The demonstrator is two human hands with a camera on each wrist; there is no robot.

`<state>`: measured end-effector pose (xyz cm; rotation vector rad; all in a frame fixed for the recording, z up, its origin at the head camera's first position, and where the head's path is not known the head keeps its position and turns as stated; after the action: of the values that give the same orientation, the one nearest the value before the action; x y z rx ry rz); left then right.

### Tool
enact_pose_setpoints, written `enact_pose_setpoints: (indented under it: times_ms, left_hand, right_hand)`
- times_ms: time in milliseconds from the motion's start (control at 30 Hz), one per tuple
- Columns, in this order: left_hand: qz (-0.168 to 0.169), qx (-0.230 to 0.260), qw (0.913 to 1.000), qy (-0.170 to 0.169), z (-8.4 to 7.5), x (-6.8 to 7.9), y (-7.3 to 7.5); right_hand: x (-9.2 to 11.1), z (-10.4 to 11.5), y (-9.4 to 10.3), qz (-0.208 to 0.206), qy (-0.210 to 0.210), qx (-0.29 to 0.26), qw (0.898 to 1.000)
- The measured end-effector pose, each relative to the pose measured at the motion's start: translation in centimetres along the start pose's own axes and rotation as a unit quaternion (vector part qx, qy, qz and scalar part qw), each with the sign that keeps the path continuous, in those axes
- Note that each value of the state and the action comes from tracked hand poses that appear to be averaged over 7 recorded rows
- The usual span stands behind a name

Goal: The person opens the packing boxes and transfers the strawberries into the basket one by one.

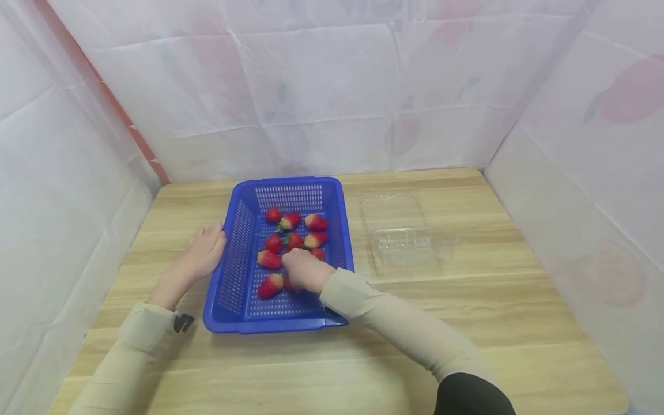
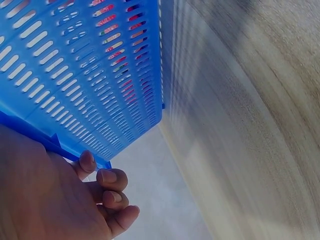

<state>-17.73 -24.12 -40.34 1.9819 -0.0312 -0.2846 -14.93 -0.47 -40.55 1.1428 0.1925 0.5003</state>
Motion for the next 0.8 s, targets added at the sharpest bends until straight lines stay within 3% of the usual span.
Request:
enact_pose_setpoints:
  times_ms: [333, 533, 667, 800]
  left_hand:
    - [0.003, 0.002, 1.0000, 0.000, -0.1, 0.1, 0.1]
    - [0.005, -0.003, 1.0000, -0.002, 0.1, 0.1, -0.1]
    - [0.004, -0.005, 1.0000, -0.002, 0.1, 0.0, -0.1]
    - [-0.006, -0.013, 0.9999, -0.006, 0.2, 0.0, -0.4]
  right_hand:
    - [0.4, -0.2, 1.2, -0.028, 0.013, -0.013, 0.999]
    - [1.6, -0.1, 4.1, -0.059, -0.005, -0.037, 0.998]
    - [3.1, -1.1, 6.6, -0.148, -0.001, -0.014, 0.989]
    - [5.5, -3.4, 7.9, -0.243, -0.059, 0.046, 0.967]
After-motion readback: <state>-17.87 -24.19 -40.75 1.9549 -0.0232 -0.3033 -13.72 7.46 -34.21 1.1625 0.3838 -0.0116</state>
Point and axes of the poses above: each hand's wrist, its own x-axis away from the middle knuckle, its own y-axis out of the back of the hand, z = x × y, the point moved 2 cm from there along -x, towards the middle knuckle, and after that the axes turned 15 degrees about -z, right-handed, at the moved point
